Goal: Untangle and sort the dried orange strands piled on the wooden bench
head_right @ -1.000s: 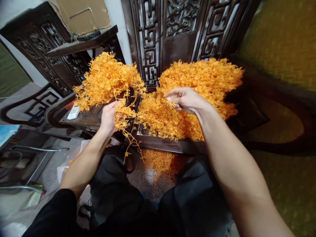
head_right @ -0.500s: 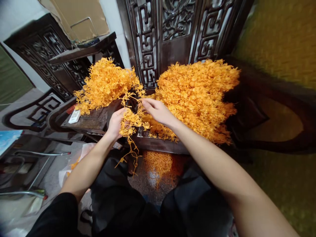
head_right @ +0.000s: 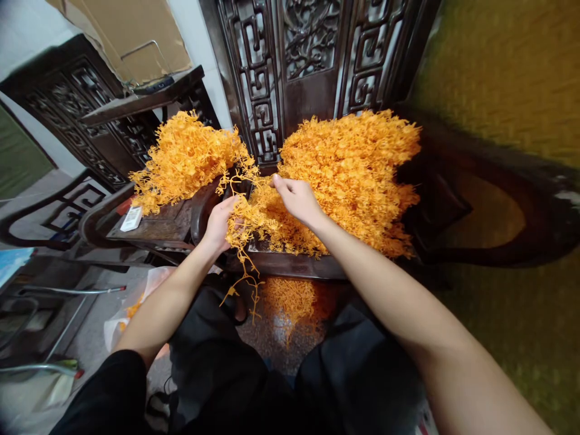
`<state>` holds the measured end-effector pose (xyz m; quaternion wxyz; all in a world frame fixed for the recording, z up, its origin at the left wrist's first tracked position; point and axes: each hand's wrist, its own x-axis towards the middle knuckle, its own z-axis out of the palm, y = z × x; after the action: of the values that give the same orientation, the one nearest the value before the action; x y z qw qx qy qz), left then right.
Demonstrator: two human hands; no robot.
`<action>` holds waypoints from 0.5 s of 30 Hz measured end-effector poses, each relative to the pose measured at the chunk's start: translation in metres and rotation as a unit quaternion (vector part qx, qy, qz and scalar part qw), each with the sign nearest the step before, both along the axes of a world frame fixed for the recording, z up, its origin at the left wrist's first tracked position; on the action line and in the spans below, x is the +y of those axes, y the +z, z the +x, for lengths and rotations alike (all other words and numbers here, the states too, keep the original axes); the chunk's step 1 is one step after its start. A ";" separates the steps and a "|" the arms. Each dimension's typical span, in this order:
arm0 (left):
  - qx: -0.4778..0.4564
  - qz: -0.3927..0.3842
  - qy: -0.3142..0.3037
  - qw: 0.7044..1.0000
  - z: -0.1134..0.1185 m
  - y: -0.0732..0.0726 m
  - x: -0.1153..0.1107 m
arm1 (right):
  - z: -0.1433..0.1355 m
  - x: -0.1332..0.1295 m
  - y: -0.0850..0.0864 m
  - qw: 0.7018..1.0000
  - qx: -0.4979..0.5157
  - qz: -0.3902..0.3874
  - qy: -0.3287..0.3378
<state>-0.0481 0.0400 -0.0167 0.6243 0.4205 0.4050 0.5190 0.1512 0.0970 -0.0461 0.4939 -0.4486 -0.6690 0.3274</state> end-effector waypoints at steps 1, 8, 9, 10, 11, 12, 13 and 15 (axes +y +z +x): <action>0.004 -0.001 -0.006 1.000 0.002 -0.001 0.000 | -0.003 -0.008 0.006 0.999 0.035 -0.016 0.039; 0.028 0.013 -0.046 0.998 0.018 -0.007 -0.008 | 0.007 -0.014 0.024 0.980 0.165 -0.109 0.039; 0.035 0.016 -0.046 0.998 0.019 -0.007 -0.010 | 0.014 -0.009 0.025 0.974 0.204 -0.096 -0.006; 0.046 0.017 -0.045 0.998 0.018 -0.007 -0.011 | 0.021 -0.004 0.026 0.967 0.237 -0.086 -0.042; 0.060 0.018 -0.042 0.997 0.018 -0.007 -0.011 | 0.027 0.000 0.027 0.960 0.259 -0.080 -0.062; 0.076 0.020 -0.041 0.996 0.017 -0.007 -0.011 | 0.033 0.003 0.027 0.956 0.273 -0.080 -0.068; 0.090 0.024 -0.040 0.995 0.015 -0.007 -0.011 | 0.037 0.004 0.028 0.955 0.279 -0.082 -0.065; 0.115 0.036 -0.045 0.992 0.013 -0.009 -0.011 | 0.042 0.003 0.027 0.955 0.277 -0.093 -0.041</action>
<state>-0.0350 0.0292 -0.0253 0.5812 0.5170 0.4358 0.4528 0.1936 0.1001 -0.0189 0.6291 -0.4113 -0.4534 0.4791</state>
